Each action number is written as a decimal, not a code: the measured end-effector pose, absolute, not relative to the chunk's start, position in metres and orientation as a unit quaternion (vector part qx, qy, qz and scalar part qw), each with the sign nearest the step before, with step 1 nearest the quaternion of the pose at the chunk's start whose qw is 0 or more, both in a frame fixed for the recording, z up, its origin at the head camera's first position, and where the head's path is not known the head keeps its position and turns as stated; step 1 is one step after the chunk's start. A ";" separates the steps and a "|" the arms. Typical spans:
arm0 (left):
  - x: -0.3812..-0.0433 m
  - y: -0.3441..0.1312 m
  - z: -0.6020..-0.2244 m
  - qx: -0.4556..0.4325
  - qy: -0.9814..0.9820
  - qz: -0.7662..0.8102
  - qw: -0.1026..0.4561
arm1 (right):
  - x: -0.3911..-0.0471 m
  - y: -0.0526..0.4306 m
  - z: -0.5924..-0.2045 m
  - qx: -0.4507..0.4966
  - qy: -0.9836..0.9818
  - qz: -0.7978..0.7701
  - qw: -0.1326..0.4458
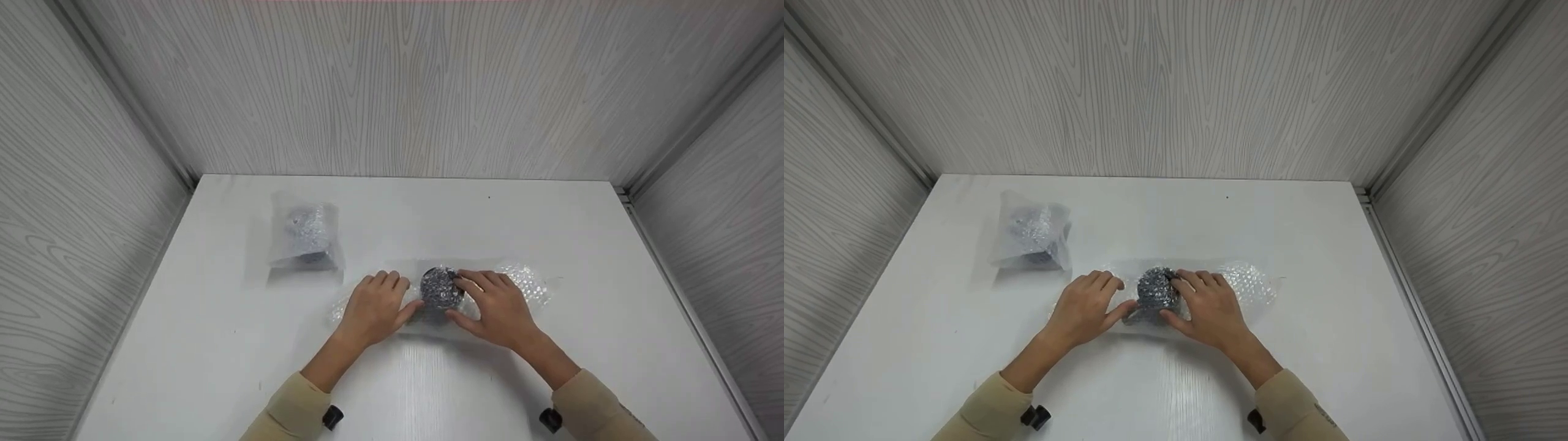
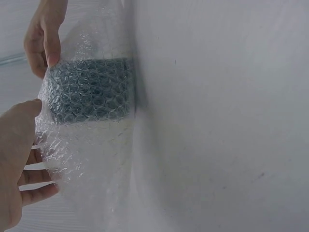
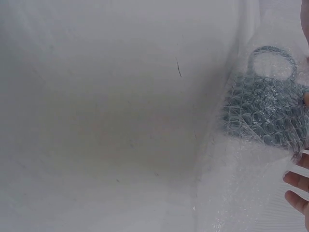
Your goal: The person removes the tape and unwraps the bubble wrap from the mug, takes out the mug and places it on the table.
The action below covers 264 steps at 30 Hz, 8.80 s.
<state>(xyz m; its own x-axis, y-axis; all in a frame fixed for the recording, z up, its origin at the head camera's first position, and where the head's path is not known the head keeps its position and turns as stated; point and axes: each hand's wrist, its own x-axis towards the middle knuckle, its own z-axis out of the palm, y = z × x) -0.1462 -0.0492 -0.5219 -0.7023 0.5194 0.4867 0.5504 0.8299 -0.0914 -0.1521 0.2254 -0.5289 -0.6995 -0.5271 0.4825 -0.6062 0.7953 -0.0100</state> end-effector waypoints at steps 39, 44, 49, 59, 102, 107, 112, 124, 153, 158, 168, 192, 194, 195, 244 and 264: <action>-0.123 -0.065 -0.526 -0.307 -0.907 0.002 0.287 | -0.159 0.235 -0.515 0.356 -0.907 0.092 0.206; -0.119 -0.068 -0.529 -0.308 -0.908 0.011 0.285 | -0.159 0.236 -0.514 0.357 -0.908 0.090 0.200; -0.114 -0.070 -0.532 -0.311 -0.909 0.016 0.276 | -0.160 0.236 -0.513 0.359 -0.909 0.085 0.195; -0.105 -0.074 -0.532 -0.323 -0.912 0.022 0.252 | -0.162 0.236 -0.510 0.372 -0.903 0.085 0.196; -0.108 -0.109 -0.509 -0.381 -0.896 -0.044 0.223 | -0.166 0.236 -0.506 0.378 -0.901 0.084 0.196; -0.118 -0.101 -0.510 -0.393 -0.892 -0.018 0.222 | -0.165 0.235 -0.505 0.376 -0.904 0.081 0.188; -0.128 -0.096 -0.514 -0.403 -0.890 -0.016 0.213 | -0.165 0.235 -0.506 0.369 -0.909 0.077 0.179; -0.141 -0.089 -0.526 -0.388 -0.900 -0.024 0.197 | -0.165 0.235 -0.505 0.375 -0.907 0.082 0.175; -0.145 -0.063 -0.547 -0.395 -0.894 0.032 0.209 | -0.169 0.240 -0.504 0.392 -0.897 0.061 0.194; -0.145 -0.061 -0.548 -0.392 -0.892 0.034 0.222 | -0.170 0.240 -0.504 0.395 -0.893 0.057 0.205; -0.144 -0.059 -0.550 -0.385 -0.892 0.046 0.231 | -0.175 0.241 -0.502 0.412 -0.882 0.046 0.226; -0.143 -0.058 -0.548 -0.386 -0.892 0.045 0.232 | -0.200 0.248 -0.494 0.395 -0.888 0.049 0.232; -0.142 -0.059 -0.548 -0.386 -0.892 0.047 0.230 | -0.203 0.248 -0.493 0.396 -0.887 0.052 0.234; -0.142 -0.059 -0.548 -0.386 -0.892 0.048 0.230 | -0.204 0.248 -0.493 0.395 -0.887 0.054 0.234; -0.144 -0.058 -0.547 -0.390 -0.889 0.060 0.234 | -0.269 0.235 -0.494 0.318 -0.928 0.079 0.178; -0.143 -0.060 -0.550 -0.387 -0.890 0.055 0.234 | -0.282 0.228 -0.511 0.278 -0.949 0.110 0.105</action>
<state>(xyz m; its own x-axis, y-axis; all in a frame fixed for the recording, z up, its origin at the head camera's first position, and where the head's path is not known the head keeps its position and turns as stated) -0.1435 -0.0600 -0.5503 -0.5905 0.7150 0.3743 0.6639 0.6941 -0.2784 -0.2817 0.2281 -0.5111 -0.8236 -0.5041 0.2598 -0.5503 0.8212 -0.1510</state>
